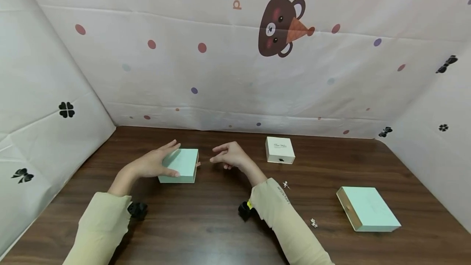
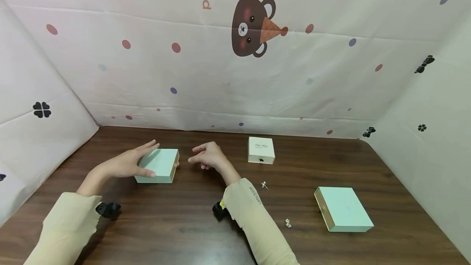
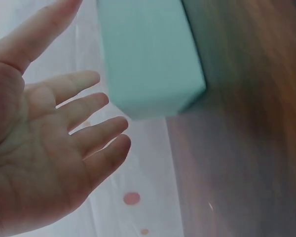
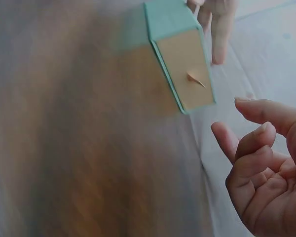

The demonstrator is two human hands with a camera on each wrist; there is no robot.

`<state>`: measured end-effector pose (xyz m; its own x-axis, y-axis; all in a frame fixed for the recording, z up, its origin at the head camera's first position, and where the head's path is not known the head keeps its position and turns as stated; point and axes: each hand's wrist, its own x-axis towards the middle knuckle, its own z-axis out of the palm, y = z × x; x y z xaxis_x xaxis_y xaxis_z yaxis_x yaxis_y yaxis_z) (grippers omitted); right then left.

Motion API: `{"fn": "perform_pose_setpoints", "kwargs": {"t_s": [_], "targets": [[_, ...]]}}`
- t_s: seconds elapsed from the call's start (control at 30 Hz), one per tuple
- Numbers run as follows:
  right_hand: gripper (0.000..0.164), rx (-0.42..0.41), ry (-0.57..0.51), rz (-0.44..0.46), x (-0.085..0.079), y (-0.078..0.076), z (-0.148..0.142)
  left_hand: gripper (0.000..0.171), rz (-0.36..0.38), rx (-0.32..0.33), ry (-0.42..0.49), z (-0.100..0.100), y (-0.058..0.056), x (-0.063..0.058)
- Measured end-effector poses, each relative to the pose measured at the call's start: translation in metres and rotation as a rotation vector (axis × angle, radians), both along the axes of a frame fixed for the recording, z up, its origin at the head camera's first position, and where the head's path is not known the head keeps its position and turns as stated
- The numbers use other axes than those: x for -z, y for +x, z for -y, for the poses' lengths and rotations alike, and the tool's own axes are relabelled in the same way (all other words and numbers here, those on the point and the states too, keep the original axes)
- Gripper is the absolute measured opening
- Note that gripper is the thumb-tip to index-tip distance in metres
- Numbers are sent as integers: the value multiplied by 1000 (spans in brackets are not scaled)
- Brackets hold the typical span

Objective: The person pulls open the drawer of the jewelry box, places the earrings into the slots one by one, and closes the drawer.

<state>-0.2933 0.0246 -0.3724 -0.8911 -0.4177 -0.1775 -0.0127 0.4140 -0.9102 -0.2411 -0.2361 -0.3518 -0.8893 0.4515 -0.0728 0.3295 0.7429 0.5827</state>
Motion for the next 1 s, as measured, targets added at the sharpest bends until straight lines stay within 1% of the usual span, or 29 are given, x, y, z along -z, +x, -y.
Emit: {"fn": "perform_pose_setpoints", "kwargs": {"t_s": [0.17,0.27,0.4,0.53,0.67,0.73,0.8,0.9,0.93,1.0], "targets": [[46,38,-1,4,-12,-6,-20,90,-60,6,16,-19,-4,-6],[46,52,3,-3,-18,-8,-32,86,-80,3,22,-31,-8,-7],[46,68,13,-26,-24,-11,-50,83,-87,12,29,-48,-10,-10],[45,99,47,-58,-30,-13,-71,79,-93,33,42,-65,-10,-14],[44,140,55,-43,-37,-16,-91,74,-110,51,44,-85,-11,-17],[44,160,48,-24,-44,-14,-100,72,-117,58,44,-94,-12,-17],[46,176,40,-14,-45,-15,-110,71,-118,63,39,-103,-14,-15],[48,179,46,-18,-48,-16,-125,68,-113,71,48,-115,-17,-13],[48,179,43,-22,-45,-19,-131,67,-111,73,51,-119,-18,-12],[47,174,45,-29,-46,-18,-140,66,-113,81,56,-127,-19,-11]]}}
